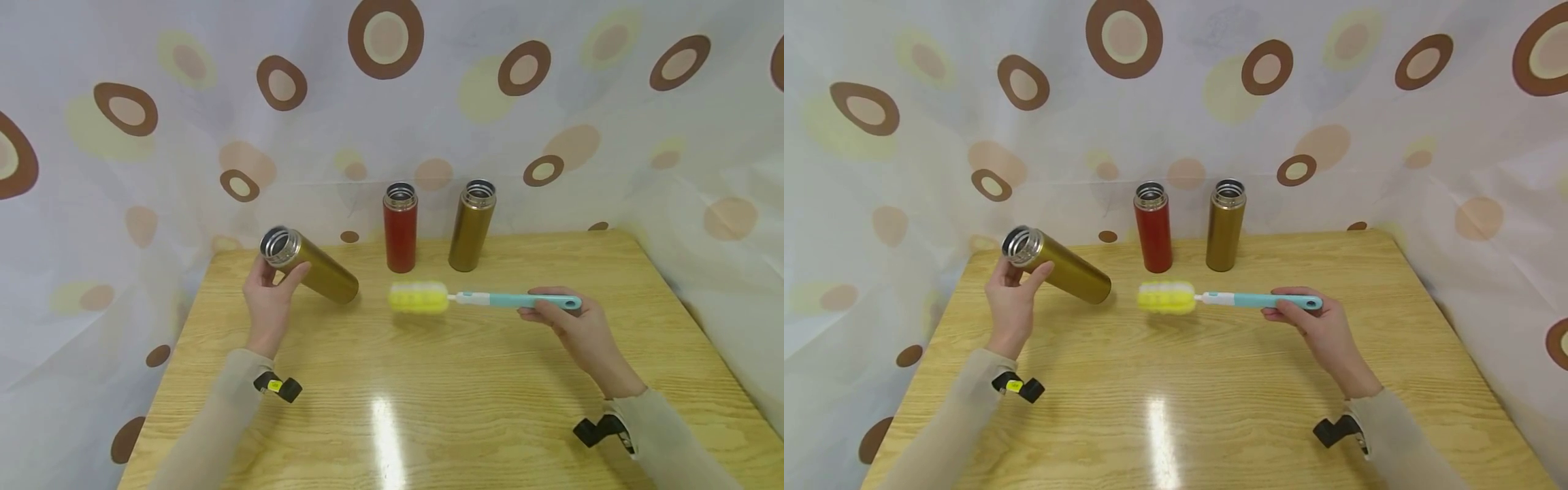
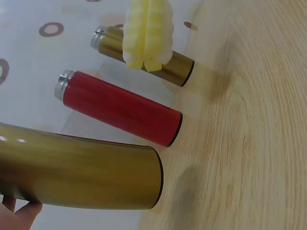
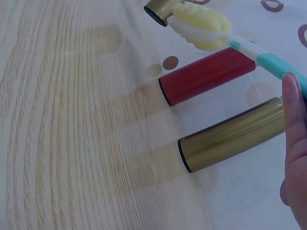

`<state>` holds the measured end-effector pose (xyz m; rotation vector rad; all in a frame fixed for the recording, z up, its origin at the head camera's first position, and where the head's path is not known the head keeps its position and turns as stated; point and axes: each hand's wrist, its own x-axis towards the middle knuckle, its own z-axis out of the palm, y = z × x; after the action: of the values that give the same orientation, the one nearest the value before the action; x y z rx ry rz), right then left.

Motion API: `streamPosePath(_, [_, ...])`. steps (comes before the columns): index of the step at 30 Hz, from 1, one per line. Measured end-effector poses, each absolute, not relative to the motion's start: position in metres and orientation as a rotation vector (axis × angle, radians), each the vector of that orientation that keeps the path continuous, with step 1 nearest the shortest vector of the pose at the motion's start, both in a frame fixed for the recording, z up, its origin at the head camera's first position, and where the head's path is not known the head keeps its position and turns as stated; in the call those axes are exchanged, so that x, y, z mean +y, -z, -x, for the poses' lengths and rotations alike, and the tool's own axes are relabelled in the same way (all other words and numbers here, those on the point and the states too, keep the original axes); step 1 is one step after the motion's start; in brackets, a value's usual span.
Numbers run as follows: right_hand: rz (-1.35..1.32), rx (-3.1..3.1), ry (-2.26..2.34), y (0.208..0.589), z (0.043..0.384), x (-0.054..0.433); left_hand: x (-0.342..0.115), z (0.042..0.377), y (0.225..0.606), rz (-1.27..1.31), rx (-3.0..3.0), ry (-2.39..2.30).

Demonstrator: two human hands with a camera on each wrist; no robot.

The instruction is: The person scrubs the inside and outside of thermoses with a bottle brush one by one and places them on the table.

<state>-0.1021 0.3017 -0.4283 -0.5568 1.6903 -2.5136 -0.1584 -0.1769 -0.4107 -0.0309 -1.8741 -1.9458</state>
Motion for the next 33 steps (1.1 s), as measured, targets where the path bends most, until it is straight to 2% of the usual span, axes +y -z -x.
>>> streamPosePath(5, [0.64, 1.586, 2.573, 0.429, 0.106, 0.3, -0.19, 0.166, 0.413, -0.011, -1.913, 1.907])
streamPosePath(20, [0.525, 1.532, 2.711, 0.428, 0.108, 0.296, -0.239, 0.194, 0.401, -0.149, -2.001, 1.792])
streamPosePath(33, [0.597, 1.481, 2.744, 0.43, 0.109, 0.29, -0.263, 0.219, 0.405, -0.281, -2.02, 1.773])
